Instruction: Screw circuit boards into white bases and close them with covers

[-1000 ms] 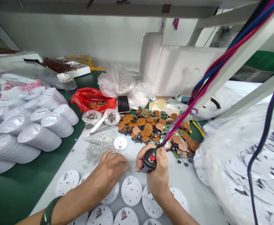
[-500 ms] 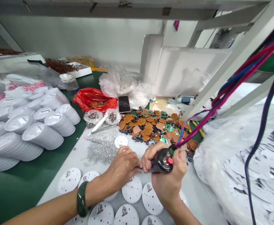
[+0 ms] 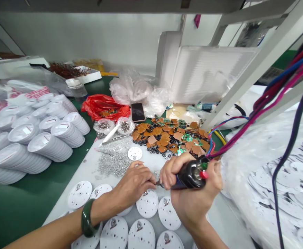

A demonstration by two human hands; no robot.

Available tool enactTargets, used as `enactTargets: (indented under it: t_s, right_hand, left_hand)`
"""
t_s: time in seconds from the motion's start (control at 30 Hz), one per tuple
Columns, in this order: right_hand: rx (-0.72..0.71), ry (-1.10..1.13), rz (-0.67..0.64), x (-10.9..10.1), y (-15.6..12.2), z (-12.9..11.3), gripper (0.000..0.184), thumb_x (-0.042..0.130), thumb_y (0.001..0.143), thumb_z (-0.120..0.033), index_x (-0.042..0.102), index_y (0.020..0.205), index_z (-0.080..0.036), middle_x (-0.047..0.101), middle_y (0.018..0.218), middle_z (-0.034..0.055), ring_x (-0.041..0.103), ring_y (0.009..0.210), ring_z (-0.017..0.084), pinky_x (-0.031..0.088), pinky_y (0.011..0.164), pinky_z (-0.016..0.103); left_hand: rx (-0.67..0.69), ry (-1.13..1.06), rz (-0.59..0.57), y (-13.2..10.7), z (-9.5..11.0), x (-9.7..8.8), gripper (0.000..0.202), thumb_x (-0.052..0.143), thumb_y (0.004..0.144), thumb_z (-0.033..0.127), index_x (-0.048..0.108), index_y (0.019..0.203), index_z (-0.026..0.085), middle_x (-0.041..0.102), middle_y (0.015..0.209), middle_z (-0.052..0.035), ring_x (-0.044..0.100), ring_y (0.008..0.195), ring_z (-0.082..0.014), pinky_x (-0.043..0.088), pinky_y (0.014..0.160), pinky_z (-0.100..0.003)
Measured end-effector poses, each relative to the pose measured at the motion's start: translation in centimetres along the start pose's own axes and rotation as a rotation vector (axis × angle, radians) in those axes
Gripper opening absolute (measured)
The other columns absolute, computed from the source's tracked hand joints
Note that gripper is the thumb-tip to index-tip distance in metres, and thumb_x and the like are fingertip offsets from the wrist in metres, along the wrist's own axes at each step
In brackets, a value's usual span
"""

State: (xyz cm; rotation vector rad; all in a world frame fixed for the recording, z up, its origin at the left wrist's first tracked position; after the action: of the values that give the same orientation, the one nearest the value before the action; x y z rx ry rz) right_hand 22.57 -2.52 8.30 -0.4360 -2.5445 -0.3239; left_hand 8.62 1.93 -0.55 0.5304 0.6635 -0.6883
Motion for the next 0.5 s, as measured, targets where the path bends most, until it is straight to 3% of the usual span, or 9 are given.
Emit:
enactTargets:
  t_s: [0.17,0.33,0.43,0.5]
  right_hand:
    - [0.07,0.067,-0.018,-0.2,-0.2,-1.2,0.06,0.045,0.087,-0.071,0.059,0.055,-0.022,0.04,0.042,-0.0039,0.038,0.035,0.011,0.037,0.04,0.029]
    - [0.11,0.096,-0.109,0.2,-1.8,-1.9,0.062,0.039,0.089,-0.071,0.061,0.058,-0.022,0.04,0.042,-0.0034,0.038,0.035,0.011,0.037,0.04,0.029]
    - [0.148,0.078,-0.152,0.3,-3.3,-2.0,0.064,0.039,0.089,-0.073,0.064,0.06,-0.022,0.041,0.041,-0.0015,0.041,0.036,0.013,0.035,0.039,0.03]
    - [0.191,0.056,-0.201,0.1,-4.3,-1.9,0.064,0.041,0.088,-0.075,0.067,0.061,-0.023,0.044,0.042,0.0003,0.043,0.038,0.015,0.036,0.039,0.03]
  left_hand:
    - [-0.047,-0.192,-0.005,-1.4,1.5,-1.2,0.014,0.068,0.096,0.015,0.07,0.084,0.021,0.076,0.088,0.0054,0.068,0.084,-0.0128,0.045,0.094,-0.032]
    - [-0.091,-0.262,0.024,-3.6,2.5,-1.6,0.013,0.065,0.1,0.021,0.072,0.088,0.023,0.077,0.091,0.0057,0.068,0.086,-0.013,0.045,0.09,-0.032]
    - [0.004,-0.054,0.156,-6.4,3.4,-0.9,0.018,0.058,0.104,0.036,0.072,0.102,0.024,0.077,0.094,0.0034,0.066,0.082,-0.016,0.043,0.079,-0.034]
    - [0.15,0.192,0.282,-9.1,4.0,0.3,0.026,0.052,0.106,0.04,0.069,0.099,0.022,0.077,0.089,0.004,0.059,0.066,-0.0152,0.039,0.063,-0.034]
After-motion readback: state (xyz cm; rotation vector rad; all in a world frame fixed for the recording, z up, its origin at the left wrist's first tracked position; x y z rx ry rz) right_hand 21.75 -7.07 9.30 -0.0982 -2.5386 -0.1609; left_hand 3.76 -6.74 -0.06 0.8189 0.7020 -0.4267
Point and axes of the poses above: each hand's wrist, its own y-axis towards the middle knuckle, its own x-axis out of the palm, z = x × y, the point moved 1 cm from there along y, towards the middle knuckle
